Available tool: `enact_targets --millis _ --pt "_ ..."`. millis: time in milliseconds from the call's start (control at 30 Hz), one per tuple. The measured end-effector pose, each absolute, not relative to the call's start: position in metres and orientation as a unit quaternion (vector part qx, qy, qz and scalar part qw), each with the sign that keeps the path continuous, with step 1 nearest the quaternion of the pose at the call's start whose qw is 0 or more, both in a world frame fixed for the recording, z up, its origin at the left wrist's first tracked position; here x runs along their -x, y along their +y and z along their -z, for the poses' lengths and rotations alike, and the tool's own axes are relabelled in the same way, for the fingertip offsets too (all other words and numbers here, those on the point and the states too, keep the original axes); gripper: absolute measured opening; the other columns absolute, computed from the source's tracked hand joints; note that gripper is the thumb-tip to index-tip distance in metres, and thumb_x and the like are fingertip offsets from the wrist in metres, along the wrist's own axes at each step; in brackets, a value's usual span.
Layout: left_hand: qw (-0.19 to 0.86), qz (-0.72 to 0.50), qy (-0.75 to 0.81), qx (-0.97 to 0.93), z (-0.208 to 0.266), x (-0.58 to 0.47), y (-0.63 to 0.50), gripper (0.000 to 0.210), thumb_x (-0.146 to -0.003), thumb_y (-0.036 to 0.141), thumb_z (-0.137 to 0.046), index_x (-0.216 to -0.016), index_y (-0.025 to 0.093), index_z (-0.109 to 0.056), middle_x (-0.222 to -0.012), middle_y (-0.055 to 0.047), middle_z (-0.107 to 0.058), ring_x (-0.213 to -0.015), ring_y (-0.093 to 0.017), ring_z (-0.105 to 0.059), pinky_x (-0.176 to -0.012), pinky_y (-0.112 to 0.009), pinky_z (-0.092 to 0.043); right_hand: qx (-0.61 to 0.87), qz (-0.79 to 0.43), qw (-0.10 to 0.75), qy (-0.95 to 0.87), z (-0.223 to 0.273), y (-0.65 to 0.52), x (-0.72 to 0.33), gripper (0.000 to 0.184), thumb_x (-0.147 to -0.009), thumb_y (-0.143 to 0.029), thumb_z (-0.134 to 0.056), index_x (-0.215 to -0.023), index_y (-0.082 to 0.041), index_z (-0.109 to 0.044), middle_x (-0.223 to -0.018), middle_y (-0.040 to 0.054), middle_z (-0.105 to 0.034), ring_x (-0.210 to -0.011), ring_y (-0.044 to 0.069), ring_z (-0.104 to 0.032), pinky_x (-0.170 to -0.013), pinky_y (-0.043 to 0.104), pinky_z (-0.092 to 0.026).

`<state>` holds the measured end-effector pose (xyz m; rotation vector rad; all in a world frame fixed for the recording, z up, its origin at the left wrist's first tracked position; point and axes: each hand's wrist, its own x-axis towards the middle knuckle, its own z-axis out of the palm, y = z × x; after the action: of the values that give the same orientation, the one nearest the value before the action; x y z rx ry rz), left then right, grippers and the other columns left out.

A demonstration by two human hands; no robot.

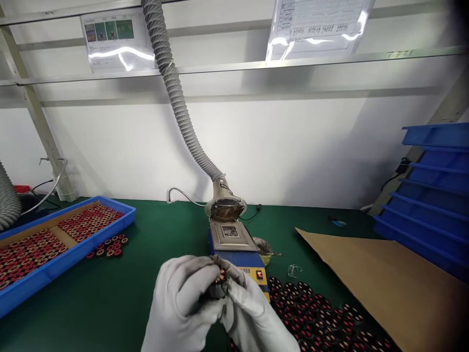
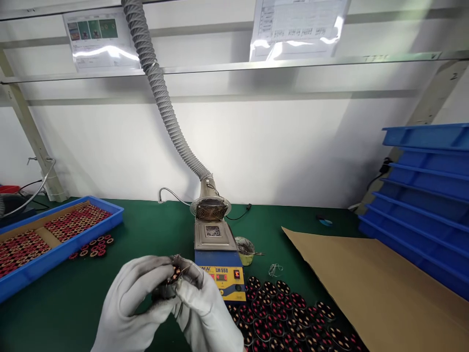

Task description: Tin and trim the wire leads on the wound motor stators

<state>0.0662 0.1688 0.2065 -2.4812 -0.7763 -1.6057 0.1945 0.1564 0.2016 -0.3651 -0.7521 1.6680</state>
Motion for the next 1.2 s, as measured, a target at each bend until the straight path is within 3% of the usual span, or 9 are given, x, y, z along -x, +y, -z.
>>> enact_targets --millis 200,300,367,400,533,800,900,1067,1200 --pt "-0.135 0.546 -0.217 0.798 -0.208 -0.06 0.174 0.015 -0.085 0.019 -0.05 -0.097 0.024 -0.059 -0.094 0.001 -0.065 -0.1 -0.018 -0.055 -0.096 -0.033 -0.038 0.18 -0.735 0.589 -0.282 -0.199 0.159 -0.192 0.03 -0.062 -0.019 -0.077 -0.09 -0.018 -0.066 -0.089 0.005 -0.068 -0.078 0.016 -0.063 -0.078 0.032 -0.048" --pt "-0.277 0.596 -0.277 0.701 -0.21 -0.056 0.172 0.015 -0.086 0.021 -0.048 -0.083 0.024 -0.062 -0.087 0.001 -0.066 -0.101 -0.019 -0.055 -0.089 -0.03 -0.045 0.175 -0.751 0.563 -0.297 -0.193 0.161 -0.196 0.032 -0.057 -0.021 -0.08 -0.086 -0.016 -0.067 -0.083 0.0047 -0.068 -0.075 0.016 -0.062 -0.075 0.031 -0.049" --pt "-0.326 0.606 -0.314 0.655 -0.211 -0.054 0.169 0.012 -0.086 0.021 -0.051 -0.085 0.023 -0.063 -0.093 -0.002 -0.066 -0.104 -0.021 -0.054 -0.086 -0.028 -0.048 0.168 -0.75 0.565 -0.301 -0.191 0.159 -0.198 0.03 -0.061 -0.026 -0.077 -0.088 -0.017 -0.067 -0.081 0.0049 -0.068 -0.073 0.016 -0.062 -0.074 0.031 -0.049" --pt "-0.328 0.591 -0.318 0.665 -0.212 -0.053 0.168 0.01 -0.082 0.022 -0.057 -0.09 0.022 -0.063 -0.099 -0.004 -0.064 -0.106 -0.022 -0.053 -0.086 -0.029 -0.048 0.161 -0.747 0.572 -0.298 -0.192 0.158 -0.198 0.028 -0.065 -0.028 -0.074 -0.09 -0.017 -0.066 -0.082 0.0051 -0.068 -0.072 0.016 -0.062 -0.074 0.032 -0.049" --pt "-0.261 0.518 -0.283 0.764 -0.212 -0.054 0.168 0.037 -0.067 0.013 -0.07 -0.102 0.024 -0.061 -0.112 -0.006 -0.059 -0.104 -0.023 -0.054 -0.094 -0.035 -0.044 0.12 -0.751 0.581 -0.288 -0.2 0.15 -0.192 0.019 -0.072 -0.034 -0.066 -0.085 -0.02 -0.067 -0.083 0.005 -0.067 -0.072 0.017 -0.061 -0.073 0.033 -0.05" --pt "-0.268 0.538 -0.242 0.762 -0.211 -0.056 0.172 0.03 -0.073 0.017 -0.068 -0.102 0.023 -0.062 -0.107 -0.007 -0.062 -0.101 -0.023 -0.056 -0.089 -0.034 -0.048 0.141 -0.749 0.584 -0.279 -0.204 0.146 -0.189 0.02 -0.069 -0.032 -0.071 -0.084 -0.02 -0.068 -0.077 0.0036 -0.068 -0.072 0.016 -0.062 -0.073 0.033 -0.05" --pt "-0.289 0.565 -0.237 0.736 -0.211 -0.058 0.171 0.017 -0.077 0.017 -0.061 -0.092 0.023 -0.066 -0.096 -0.006 -0.066 -0.097 -0.022 -0.058 -0.084 -0.031 -0.049 0.148 -0.753 0.583 -0.268 -0.199 0.152 -0.19 0.021 -0.069 -0.03 -0.071 -0.087 -0.021 -0.067 -0.08 0.0031 -0.069 -0.071 0.015 -0.063 -0.075 0.033 -0.049" --pt "-0.365 0.639 -0.262 0.624 -0.209 -0.056 0.174 0.012 -0.079 0.017 -0.057 -0.072 0.02 -0.067 -0.075 -0.004 -0.067 -0.087 -0.022 -0.061 -0.073 -0.026 -0.052 0.205 -0.728 0.573 -0.315 -0.185 0.166 -0.195 0.033 -0.048 -0.023 -0.084 -0.076 -0.017 -0.068 -0.073 0.0027 -0.068 -0.067 0.014 -0.063 -0.075 0.03 -0.049" --pt "-0.421 0.646 -0.289 0.567 -0.217 -0.053 0.174 0.008 -0.074 0.019 -0.063 -0.078 0.016 -0.069 -0.085 -0.008 -0.069 -0.08 -0.024 -0.064 -0.068 -0.026 -0.055 0.201 -0.733 0.58 -0.294 -0.189 0.155 -0.196 0.03 -0.063 -0.028 -0.076 -0.089 -0.019 -0.065 -0.083 0.0048 -0.068 -0.07 0.014 -0.062 -0.076 0.031 -0.048"
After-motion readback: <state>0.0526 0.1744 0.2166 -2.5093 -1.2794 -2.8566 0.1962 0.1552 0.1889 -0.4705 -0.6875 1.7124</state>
